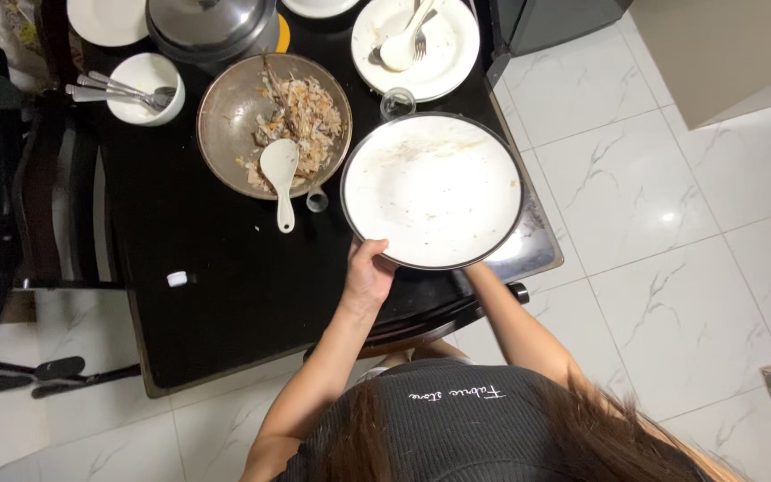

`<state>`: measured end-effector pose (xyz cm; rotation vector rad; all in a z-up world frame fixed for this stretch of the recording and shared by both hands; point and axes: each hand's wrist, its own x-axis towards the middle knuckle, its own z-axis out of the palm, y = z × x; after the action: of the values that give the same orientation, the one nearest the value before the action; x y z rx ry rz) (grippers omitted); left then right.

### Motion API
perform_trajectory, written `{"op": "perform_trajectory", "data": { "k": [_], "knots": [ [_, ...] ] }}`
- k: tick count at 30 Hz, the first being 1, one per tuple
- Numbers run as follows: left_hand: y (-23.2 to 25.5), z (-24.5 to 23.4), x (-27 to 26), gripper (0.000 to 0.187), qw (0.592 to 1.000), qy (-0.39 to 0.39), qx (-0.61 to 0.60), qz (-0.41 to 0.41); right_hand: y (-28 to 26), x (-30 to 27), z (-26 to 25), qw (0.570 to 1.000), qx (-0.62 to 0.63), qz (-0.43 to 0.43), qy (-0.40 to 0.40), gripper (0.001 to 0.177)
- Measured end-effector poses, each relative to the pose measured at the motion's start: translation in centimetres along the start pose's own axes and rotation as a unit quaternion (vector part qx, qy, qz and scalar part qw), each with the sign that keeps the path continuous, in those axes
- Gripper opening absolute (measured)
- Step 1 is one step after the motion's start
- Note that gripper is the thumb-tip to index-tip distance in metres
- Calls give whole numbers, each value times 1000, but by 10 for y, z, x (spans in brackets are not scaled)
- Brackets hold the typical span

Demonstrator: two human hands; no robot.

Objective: The person clears a dining table after a meal by scraping leftover food from several plates into a large serving bowl. They stack the plates, gather cutlery into a bowl, wipe the table surface with a tissue, and move various items including cups and a bottle to the side.

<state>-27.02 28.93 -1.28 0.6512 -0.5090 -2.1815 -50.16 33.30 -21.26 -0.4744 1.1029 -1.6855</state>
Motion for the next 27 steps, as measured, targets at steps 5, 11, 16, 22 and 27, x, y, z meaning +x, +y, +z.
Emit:
{"op": "perform_trajectory", "data": {
  "k": [5,11,16,22,27],
  "knots": [
    [-12,-5,1,61,1000,-24,-2,-9,-92,-54,-23,983,67,75,155,54],
    [-51,-2,19,61,999,-44,-16,-19,-161,-105,-16,979,193,46,-44,54],
    [-89,10,30,56,996,-73,-28,-38,-191,-96,-1,996,65,27,45,55],
    [-148,56,60,60,993,-114,16,-13,-242,-43,-75,997,75,32,2,52],
    [-213,72,109,59,991,-122,-14,55,-302,27,-153,995,17,78,-54,50]
  ]
}}
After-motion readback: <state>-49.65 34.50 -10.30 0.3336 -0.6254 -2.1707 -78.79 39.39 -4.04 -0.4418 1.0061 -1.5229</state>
